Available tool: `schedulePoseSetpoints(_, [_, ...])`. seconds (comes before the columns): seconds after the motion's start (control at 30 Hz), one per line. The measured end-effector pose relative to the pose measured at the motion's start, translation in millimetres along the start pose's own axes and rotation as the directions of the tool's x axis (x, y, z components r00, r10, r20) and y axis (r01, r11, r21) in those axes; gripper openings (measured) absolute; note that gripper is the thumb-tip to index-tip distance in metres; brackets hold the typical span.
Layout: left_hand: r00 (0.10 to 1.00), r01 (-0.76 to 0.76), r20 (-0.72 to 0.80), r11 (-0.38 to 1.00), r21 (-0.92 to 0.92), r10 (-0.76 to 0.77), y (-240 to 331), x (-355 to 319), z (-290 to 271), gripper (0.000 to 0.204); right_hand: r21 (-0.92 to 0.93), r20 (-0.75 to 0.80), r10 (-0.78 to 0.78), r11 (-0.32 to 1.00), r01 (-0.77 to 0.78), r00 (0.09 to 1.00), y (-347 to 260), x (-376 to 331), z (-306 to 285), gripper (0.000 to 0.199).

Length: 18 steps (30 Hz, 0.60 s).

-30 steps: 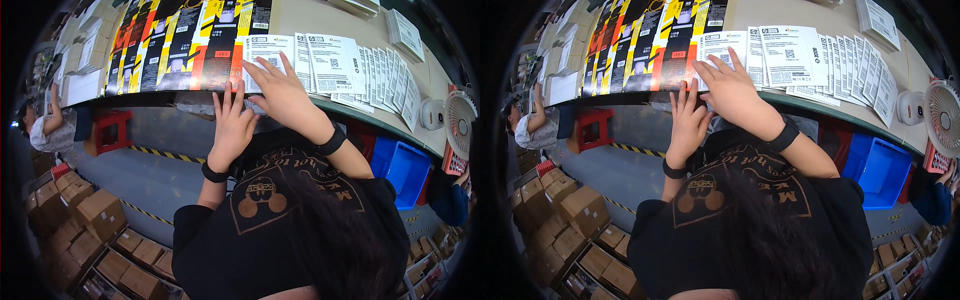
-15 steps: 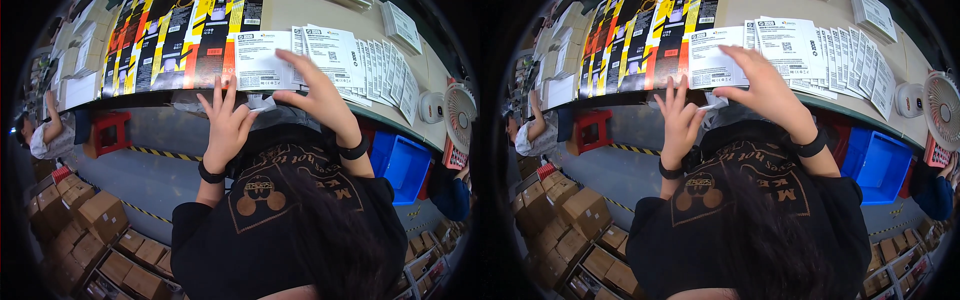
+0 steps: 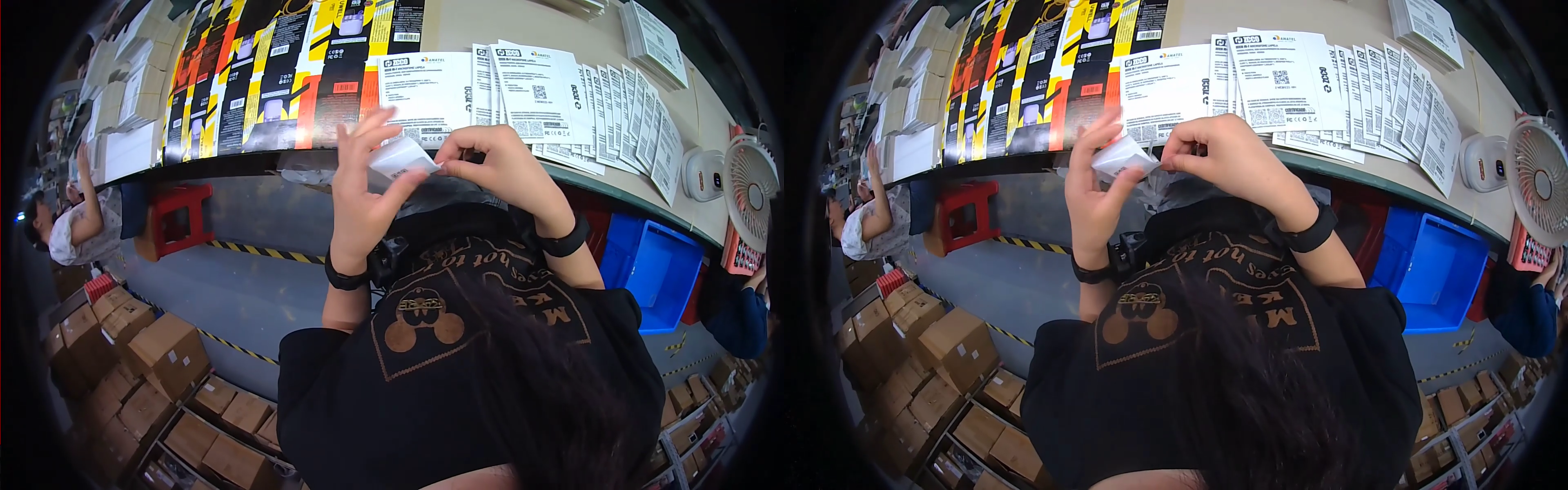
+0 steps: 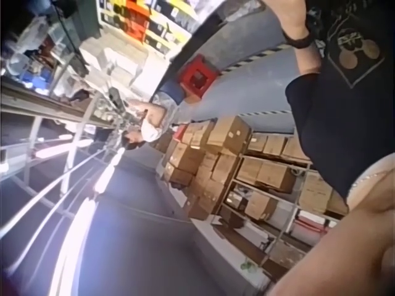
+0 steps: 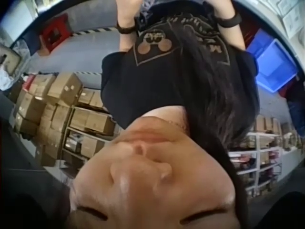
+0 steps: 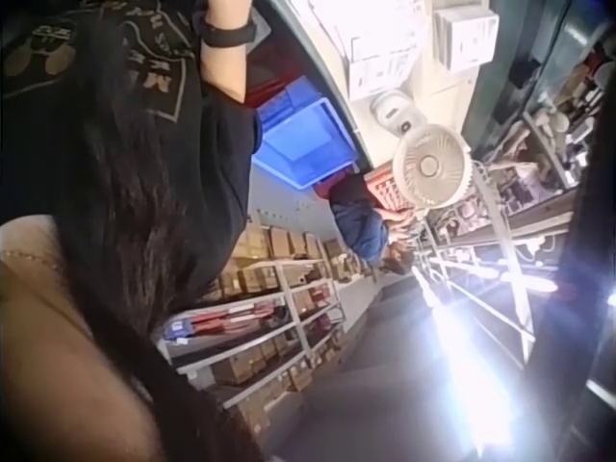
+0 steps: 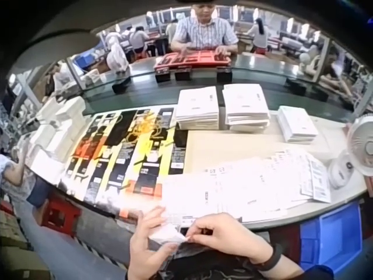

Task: The person gathers a stack of papers, peels small stickers from a roll, and applies them one by one to the papers by hand. After labeling each paper, the person moves it to a separate pile on the table.

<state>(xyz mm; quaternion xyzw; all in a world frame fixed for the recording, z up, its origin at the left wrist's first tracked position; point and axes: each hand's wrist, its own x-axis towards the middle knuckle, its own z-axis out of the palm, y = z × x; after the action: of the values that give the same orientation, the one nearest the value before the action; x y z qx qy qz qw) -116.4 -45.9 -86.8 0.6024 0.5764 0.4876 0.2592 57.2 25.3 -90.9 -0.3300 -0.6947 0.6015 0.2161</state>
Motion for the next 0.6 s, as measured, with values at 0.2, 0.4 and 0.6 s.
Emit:
schedulePoseSetpoints(0.2, [0.994,0.015,0.112,1.000,-0.018,-0.013,-12.8,1.9,-0.5,0.011,-0.037,-0.003,0.026,0.999,-0.026,1.000,1.7,1.1,-3.6,0.013])
schedulePoseSetpoints(0.4, [0.985,0.112,-0.115,0.987,-0.118,-0.126,-18.1,-4.8,5.9,0.012,-0.034,0.007,0.076,0.997,-0.076,0.997,1.3,1.7,-3.0,0.015])
schedulePoseSetpoints(0.6, [0.946,0.270,-0.097,0.919,-0.288,-0.309,-8.0,-5.5,5.5,0.016,-0.194,-0.245,-0.191,0.970,0.145,0.951,3.1,0.7,4.0,0.016])
